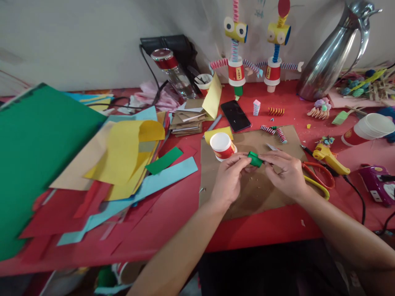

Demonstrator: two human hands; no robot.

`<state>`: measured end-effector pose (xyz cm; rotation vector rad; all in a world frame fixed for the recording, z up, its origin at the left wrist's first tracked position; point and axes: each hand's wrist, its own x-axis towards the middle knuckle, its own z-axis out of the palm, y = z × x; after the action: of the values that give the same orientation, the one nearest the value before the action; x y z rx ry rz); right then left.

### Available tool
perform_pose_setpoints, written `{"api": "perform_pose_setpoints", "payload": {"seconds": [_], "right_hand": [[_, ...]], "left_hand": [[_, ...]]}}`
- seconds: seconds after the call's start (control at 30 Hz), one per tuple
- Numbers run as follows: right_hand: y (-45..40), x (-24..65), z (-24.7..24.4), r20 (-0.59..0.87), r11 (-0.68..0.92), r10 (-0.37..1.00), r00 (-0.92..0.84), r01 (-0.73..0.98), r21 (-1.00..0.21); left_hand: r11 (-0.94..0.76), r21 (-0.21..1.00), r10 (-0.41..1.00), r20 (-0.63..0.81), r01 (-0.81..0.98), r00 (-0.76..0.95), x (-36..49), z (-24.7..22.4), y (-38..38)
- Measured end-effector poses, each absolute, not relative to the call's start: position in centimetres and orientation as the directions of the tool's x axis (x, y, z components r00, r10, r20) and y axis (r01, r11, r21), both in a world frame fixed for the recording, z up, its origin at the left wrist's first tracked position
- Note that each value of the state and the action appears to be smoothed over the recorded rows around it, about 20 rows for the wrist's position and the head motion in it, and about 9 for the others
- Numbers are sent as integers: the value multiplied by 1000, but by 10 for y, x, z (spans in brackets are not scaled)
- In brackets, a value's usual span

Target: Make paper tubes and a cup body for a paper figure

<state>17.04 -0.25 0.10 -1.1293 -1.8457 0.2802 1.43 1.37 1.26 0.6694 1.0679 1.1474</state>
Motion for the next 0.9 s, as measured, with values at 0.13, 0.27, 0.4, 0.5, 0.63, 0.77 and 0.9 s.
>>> {"api": "perform_pose_setpoints", "payload": {"seconds": [0.13, 0.27, 0.4, 0.5, 0.63, 0.77, 0.9], "right_hand": [[-3, 169, 1, 624, 578, 762, -174, 618, -534], [-5, 167, 1, 619, 558, 769, -160, 639, -529], [-6, 165, 0, 594, 540, 789, -157, 638, -549], [-5, 164, 3, 521, 473, 848, -95, 577, -666], [3, 166, 7, 238, 215, 971, 33, 330, -919], [11, 169, 7, 17, 14, 997, 70, 39, -999], [12, 170, 6, -66, -63, 997, 27, -102, -993]], "left_hand": [[307, 862, 945, -326, -404, 23, 16, 13, 14], [272, 879, 954, -299, -393, -9, 17, 14, 11], [212, 917, 971, -238, -337, -36, 18, 13, 7], [144, 960, 985, -161, -241, -54, 16, 11, 6], [40, 994, 998, -45, -100, -51, 12, 6, 5], [-46, 999, 999, 45, -28, -30, 11, 1, 4], [-88, 996, 996, 89, 13, -25, 11, 2, 3]]}}
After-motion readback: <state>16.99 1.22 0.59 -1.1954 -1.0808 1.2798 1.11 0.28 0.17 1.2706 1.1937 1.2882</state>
